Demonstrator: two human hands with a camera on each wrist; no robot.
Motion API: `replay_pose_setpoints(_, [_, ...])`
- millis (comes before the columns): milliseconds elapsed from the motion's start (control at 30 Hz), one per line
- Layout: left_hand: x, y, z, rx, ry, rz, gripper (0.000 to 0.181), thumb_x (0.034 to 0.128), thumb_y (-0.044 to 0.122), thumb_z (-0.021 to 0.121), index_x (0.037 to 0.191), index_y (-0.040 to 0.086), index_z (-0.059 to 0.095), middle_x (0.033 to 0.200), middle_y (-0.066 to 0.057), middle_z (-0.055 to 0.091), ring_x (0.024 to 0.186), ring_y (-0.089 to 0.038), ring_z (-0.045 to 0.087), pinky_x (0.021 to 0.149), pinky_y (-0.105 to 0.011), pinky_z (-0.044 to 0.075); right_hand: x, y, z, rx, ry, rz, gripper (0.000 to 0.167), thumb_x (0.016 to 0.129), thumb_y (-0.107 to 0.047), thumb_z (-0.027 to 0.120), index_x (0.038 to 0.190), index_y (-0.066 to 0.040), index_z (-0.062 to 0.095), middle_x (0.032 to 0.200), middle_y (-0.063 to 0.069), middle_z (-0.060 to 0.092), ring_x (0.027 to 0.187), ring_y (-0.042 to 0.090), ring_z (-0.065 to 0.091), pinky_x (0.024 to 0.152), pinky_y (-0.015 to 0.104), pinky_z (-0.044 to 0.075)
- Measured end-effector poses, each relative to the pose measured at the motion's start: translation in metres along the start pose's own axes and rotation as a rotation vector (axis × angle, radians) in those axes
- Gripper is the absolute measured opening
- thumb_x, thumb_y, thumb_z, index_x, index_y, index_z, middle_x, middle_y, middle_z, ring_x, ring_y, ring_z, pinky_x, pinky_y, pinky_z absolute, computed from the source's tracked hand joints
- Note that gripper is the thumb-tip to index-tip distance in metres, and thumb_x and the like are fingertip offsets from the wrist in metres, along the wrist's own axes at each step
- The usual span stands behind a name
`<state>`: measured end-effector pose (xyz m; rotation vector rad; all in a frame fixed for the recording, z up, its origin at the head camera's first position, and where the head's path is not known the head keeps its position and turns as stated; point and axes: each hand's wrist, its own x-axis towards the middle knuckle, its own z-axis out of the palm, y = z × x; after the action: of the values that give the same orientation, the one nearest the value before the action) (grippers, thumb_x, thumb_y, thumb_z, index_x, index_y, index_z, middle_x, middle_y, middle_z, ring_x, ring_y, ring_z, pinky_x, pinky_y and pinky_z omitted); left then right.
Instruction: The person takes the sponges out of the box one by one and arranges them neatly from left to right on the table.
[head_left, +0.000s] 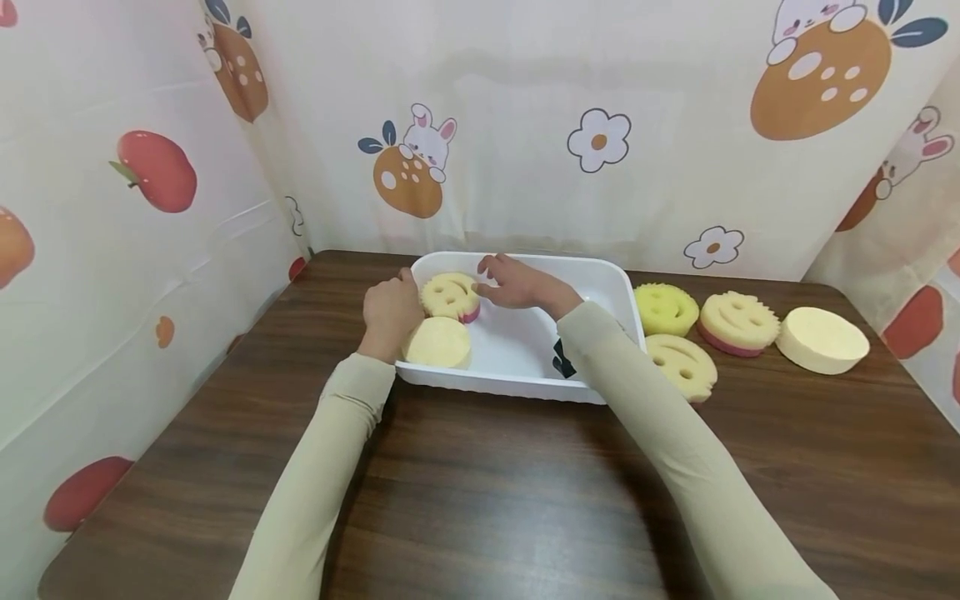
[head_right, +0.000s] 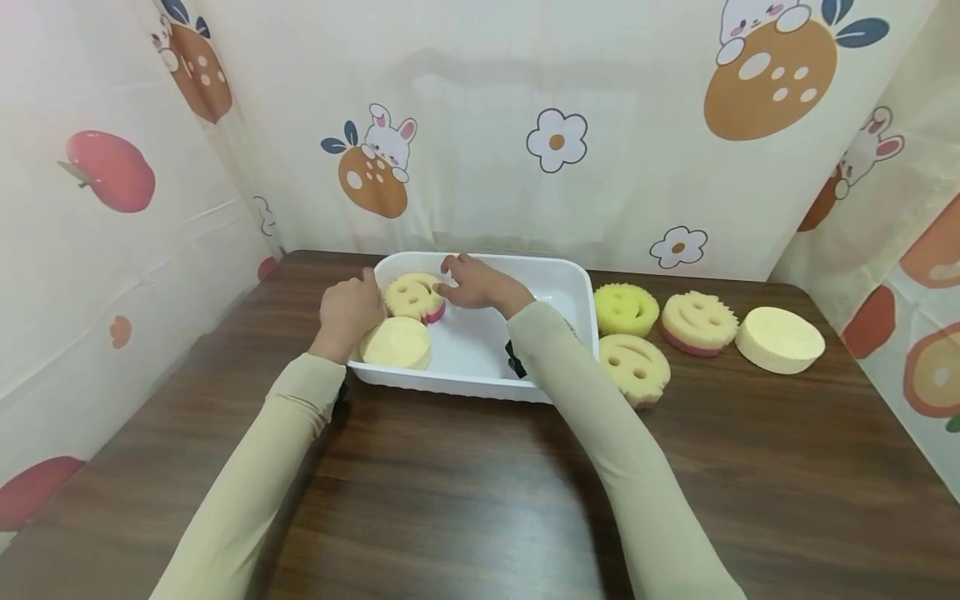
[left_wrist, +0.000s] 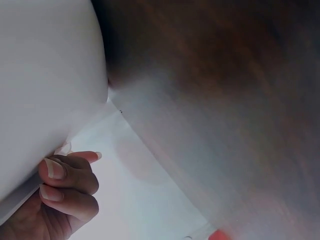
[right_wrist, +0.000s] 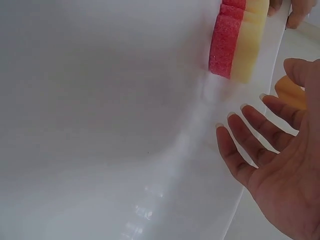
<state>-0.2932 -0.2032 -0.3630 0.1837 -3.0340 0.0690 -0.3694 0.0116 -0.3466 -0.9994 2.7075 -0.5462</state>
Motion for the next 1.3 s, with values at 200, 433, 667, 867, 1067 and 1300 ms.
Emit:
replay_pose_setpoints(200, [-0.001, 0.002, 0.001, 0.001, 0.003, 0.003, 0.071, 0.0913, 0.039, 0.064, 0.141, -0.005, 0.039, 0.109, -0.022, 0.07, 0.09, -0.035, 0.071, 0.073, -0.045, 0.057, 0.0, -0.003, 0.003, 0.006, -0.008, 0.008, 0.052, 0.101, -0.039, 0.05, 0.14, -0.007, 0.041, 0.139, 0.019, 0.048, 0.129, 0.032, 0.049, 0.112, 0.045, 0.039])
replay_pose_setpoints(433, [-0.002, 0.003, 0.001, 0.005, 0.001, 0.006, 0.071, 0.0916, 0.04, 0.063, 0.141, -0.006, 0.039, 0.108, -0.022, 0.07, 0.089, -0.035, 0.071, 0.074, -0.045, 0.057, 0.003, -0.006, 0.004, 0.025, -0.027, 0.036, 0.055, 0.1, -0.041, 0.051, 0.142, -0.008, 0.039, 0.14, 0.018, 0.046, 0.129, 0.031, 0.049, 0.112, 0.045, 0.039])
replay_pose_setpoints(667, [0.001, 0.003, 0.003, 0.026, -0.005, 0.006, 0.072, 0.0936, 0.039, 0.059, 0.145, -0.005, 0.036, 0.106, -0.021, 0.071, 0.087, -0.032, 0.07, 0.073, -0.043, 0.057, 0.006, -0.009, 0.007, 0.016, -0.03, 0.021, 0.057, 0.1, -0.041, 0.05, 0.143, -0.007, 0.038, 0.141, 0.02, 0.045, 0.13, 0.031, 0.048, 0.113, 0.044, 0.038])
replay_pose_setpoints(867, [0.001, 0.002, 0.004, 0.023, -0.007, 0.005, 0.071, 0.0934, 0.039, 0.06, 0.145, -0.005, 0.037, 0.105, -0.021, 0.071, 0.087, -0.032, 0.07, 0.073, -0.043, 0.057, 0.009, -0.013, 0.009, 0.004, -0.043, 0.037, 0.057, 0.1, -0.041, 0.05, 0.144, -0.007, 0.037, 0.143, 0.019, 0.044, 0.132, 0.031, 0.047, 0.115, 0.044, 0.037])
replay_pose_setpoints(1067, [0.002, 0.001, 0.004, 0.005, 0.021, 0.001, 0.066, 0.092, 0.037, 0.062, 0.138, -0.006, 0.042, 0.103, -0.021, 0.07, 0.087, -0.034, 0.071, 0.073, -0.044, 0.057, 0.012, -0.019, 0.009, -0.007, -0.054, 0.05, 0.06, 0.1, -0.043, 0.051, 0.146, -0.008, 0.035, 0.144, 0.018, 0.043, 0.131, 0.029, 0.047, 0.116, 0.043, 0.036])
replay_pose_setpoints(1300, [0.002, 0.0, 0.003, 0.012, 0.015, -0.001, 0.065, 0.0925, 0.037, 0.061, 0.138, -0.006, 0.042, 0.102, -0.02, 0.07, 0.085, -0.033, 0.071, 0.072, -0.043, 0.057, 0.016, -0.023, 0.01, -0.002, -0.073, 0.065, 0.062, 0.099, -0.045, 0.051, 0.148, -0.01, 0.033, 0.142, 0.018, 0.043, 0.128, 0.029, 0.048, 0.116, 0.044, 0.036])
